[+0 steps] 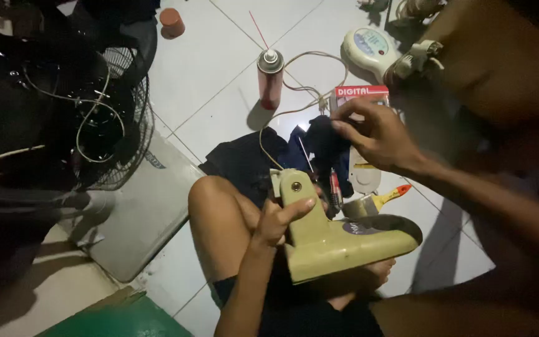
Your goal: Disassembling a fan base and applying lubricant to the internal mechanism using a screwdriver and spray can.
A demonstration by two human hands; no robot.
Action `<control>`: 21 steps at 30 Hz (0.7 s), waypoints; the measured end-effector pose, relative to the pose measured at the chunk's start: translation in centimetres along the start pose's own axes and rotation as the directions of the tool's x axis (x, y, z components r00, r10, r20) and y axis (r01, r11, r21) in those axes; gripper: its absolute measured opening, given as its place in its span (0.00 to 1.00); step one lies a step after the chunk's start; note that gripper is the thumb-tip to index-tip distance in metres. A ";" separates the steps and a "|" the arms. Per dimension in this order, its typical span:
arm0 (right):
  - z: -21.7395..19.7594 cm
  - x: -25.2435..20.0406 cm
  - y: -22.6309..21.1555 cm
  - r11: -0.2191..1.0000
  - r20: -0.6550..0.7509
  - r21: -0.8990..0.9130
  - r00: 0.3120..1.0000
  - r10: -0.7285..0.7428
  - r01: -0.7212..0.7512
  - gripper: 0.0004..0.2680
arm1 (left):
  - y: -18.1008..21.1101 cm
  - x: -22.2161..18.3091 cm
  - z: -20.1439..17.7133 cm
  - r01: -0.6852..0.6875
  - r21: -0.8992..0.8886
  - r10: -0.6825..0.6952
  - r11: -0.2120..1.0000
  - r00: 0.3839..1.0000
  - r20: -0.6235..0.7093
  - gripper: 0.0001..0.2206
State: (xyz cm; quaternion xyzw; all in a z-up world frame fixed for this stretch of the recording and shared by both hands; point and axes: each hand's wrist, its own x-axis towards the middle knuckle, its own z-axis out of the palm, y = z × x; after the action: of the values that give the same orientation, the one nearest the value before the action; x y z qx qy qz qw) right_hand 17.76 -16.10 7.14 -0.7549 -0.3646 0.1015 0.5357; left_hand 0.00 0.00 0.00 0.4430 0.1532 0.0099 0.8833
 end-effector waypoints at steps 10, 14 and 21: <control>3.1 -2.8 -4.7 0.972 0.434 -0.210 0.901 -0.007 0.108 0.12 | -4.8 1.0 -4.0 -0.006 0.248 0.017 0.969 0.999 -0.041 0.15; 4.5 -2.7 -6.3 0.878 0.517 -0.055 0.739 0.432 -0.475 0.10 | -0.3 -0.4 -1.4 0.029 0.345 -0.011 0.938 0.998 -0.055 0.14; 5.1 -2.4 -6.2 0.855 0.429 -0.088 0.755 0.496 -0.512 0.11 | -3.7 0.2 -3.7 -0.096 0.275 0.102 0.957 0.995 -0.006 0.15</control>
State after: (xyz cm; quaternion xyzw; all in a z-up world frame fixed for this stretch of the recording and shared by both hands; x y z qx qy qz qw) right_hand 10.52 -12.99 9.95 -0.7731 -0.2567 0.4146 0.4056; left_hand -1.25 0.61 -5.05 0.5681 0.1394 0.0372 0.8102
